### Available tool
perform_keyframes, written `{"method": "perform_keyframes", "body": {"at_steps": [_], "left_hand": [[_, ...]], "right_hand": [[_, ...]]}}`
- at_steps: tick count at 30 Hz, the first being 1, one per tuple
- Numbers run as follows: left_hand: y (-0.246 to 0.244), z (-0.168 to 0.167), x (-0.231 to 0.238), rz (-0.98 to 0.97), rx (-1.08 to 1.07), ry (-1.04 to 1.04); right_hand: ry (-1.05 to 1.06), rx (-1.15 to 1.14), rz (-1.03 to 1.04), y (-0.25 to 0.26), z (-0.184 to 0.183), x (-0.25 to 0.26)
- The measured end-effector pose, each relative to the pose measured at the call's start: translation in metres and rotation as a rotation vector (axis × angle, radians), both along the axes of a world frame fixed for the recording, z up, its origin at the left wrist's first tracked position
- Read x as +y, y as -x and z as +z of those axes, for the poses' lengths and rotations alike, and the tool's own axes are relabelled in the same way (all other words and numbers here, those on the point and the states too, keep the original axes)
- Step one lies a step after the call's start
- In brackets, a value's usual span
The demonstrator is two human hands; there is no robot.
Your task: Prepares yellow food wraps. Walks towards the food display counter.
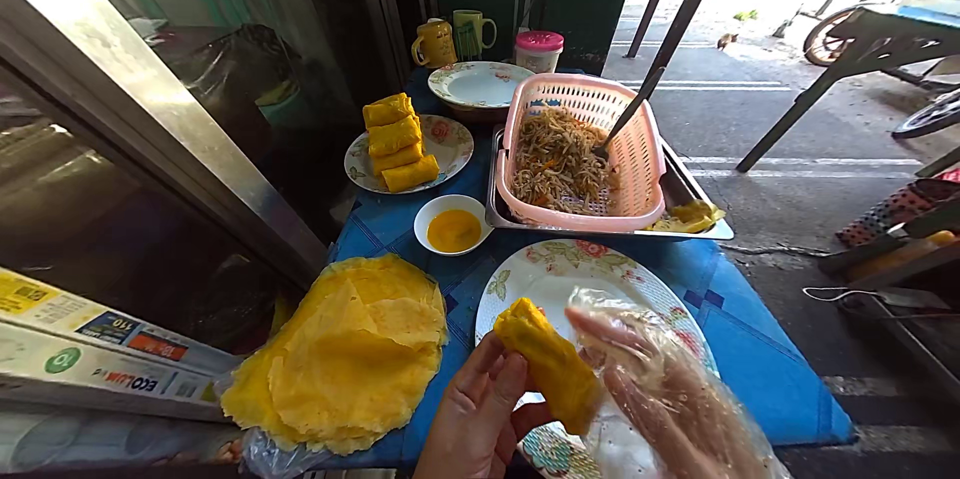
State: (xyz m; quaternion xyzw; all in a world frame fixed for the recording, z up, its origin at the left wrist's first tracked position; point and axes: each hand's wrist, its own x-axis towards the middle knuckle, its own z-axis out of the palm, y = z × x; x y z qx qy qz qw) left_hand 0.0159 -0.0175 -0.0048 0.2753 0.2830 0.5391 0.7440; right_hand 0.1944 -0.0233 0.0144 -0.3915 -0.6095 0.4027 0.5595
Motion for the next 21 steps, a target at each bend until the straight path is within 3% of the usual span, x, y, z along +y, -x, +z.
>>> {"method": "perform_keyframes", "body": {"at_steps": [4, 10, 15, 21], "left_hand": [[-0.001, 0.002, 0.000, -0.032, -0.005, -0.018], [0.003, 0.003, -0.001, -0.023, -0.025, -0.009], [0.003, 0.002, 0.000, -0.003, -0.046, 0.013], [0.002, 0.005, -0.001, -0.001, -0.045, 0.006]], "right_hand": [[-0.047, -0.149, -0.027, 0.005, -0.009, 0.001], [-0.064, -0.024, -0.032, 0.007, -0.001, -0.007], [-0.013, -0.097, -0.066, 0.005, -0.009, -0.004], [-0.117, -0.120, -0.155, 0.012, -0.014, -0.006]]}}
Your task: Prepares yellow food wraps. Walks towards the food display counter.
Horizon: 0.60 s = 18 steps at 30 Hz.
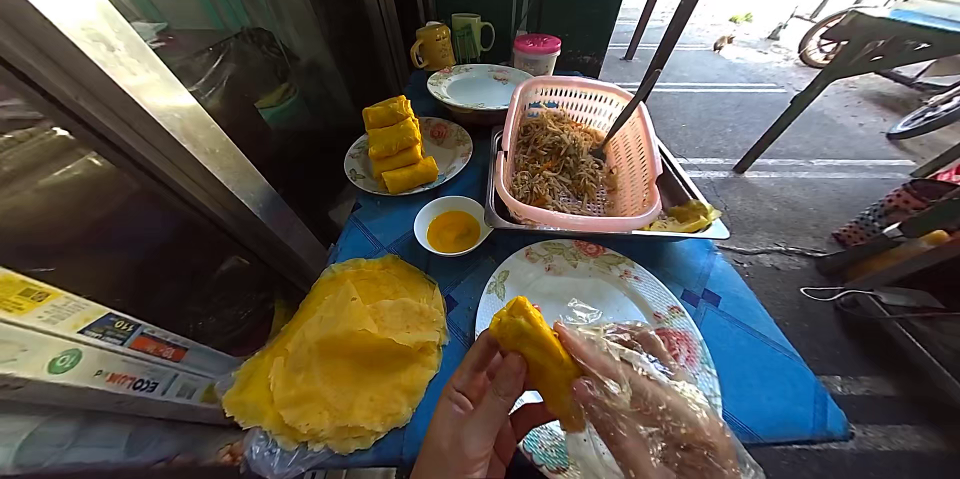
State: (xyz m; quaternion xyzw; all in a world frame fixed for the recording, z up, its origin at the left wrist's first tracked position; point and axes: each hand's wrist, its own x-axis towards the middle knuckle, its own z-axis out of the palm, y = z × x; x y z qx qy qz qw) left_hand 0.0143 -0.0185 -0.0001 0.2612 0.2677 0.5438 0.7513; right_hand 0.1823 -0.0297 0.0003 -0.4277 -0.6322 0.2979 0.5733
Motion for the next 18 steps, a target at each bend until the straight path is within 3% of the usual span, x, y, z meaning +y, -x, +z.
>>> {"method": "perform_keyframes", "body": {"at_steps": [11, 15, 18], "left_hand": [[0.010, -0.007, 0.012, -0.161, -0.108, 0.103], [0.009, -0.004, 0.013, -0.205, -0.167, 0.209], [0.008, 0.001, 0.012, -0.216, -0.097, 0.212]], "right_hand": [[-0.017, 0.026, -0.002, -0.017, 0.010, 0.000], [-0.064, -0.168, -0.029, -0.013, 0.007, 0.001], [-0.080, -0.383, -0.009, -0.012, 0.004, 0.002]]}}
